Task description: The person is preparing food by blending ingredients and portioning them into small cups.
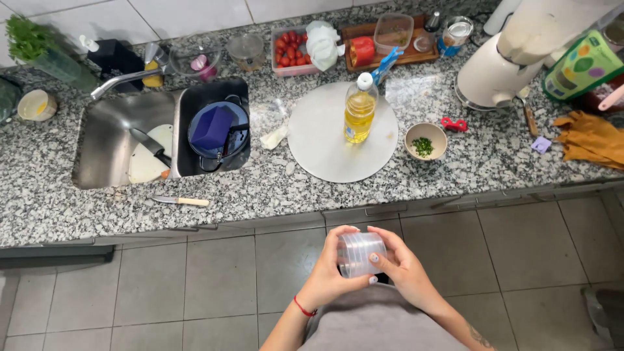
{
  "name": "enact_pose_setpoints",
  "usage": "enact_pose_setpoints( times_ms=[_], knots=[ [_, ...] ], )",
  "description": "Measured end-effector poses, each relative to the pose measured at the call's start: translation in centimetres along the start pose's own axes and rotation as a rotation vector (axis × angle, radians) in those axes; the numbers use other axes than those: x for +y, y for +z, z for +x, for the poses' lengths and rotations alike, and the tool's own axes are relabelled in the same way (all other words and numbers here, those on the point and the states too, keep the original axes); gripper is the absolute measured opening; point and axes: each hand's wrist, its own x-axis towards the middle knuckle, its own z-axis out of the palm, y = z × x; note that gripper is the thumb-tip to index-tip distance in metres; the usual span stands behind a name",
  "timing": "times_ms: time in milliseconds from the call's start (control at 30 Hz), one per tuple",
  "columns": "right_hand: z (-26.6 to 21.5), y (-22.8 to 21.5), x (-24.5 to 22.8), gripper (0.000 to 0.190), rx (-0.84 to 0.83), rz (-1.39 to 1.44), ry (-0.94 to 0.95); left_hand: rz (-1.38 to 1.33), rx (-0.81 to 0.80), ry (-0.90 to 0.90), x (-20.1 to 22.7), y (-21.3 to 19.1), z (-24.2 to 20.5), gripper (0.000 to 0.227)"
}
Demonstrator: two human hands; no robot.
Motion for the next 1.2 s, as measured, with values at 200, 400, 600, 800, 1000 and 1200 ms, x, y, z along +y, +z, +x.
enact_pose_setpoints(
  times_ms=[200,400,600,800,1000,1200],
  knots=[
    [0.2,-0.3,-0.4,0.066,0.008,0.013,0.019,0.056,0.005,0.056,0.3,0.1,0.6,0.09],
    [-0.3,-0.5,-0.7,0.067,0.028,0.038,0.029,-0.029,-0.056,0.027,0.7,0.4,1.3,0.088],
    [-0.5,-0.8,-0.9,0.067,0.048,0.061,0.036,-0.064,-0.09,-0.067,1.1,0.6,1.9,0.089],
    [-0.6,-1.2,-0.9,0.067,0.077,0.039,0.029,-0.048,-0.104,-0.026,1.1,0.8,2.4,0.088],
    [-0.6,-1.4,-0.7,0.067,0.09,0.066,0.022,-0.042,-0.128,-0.007,1.4,1.0,2.8,0.087],
    [-0.7,-1.3,-1.0,0.067,0.09,0.081,0.025,-0.04,-0.131,-0.026,1.3,1.0,2.8,0.087]
  ],
)
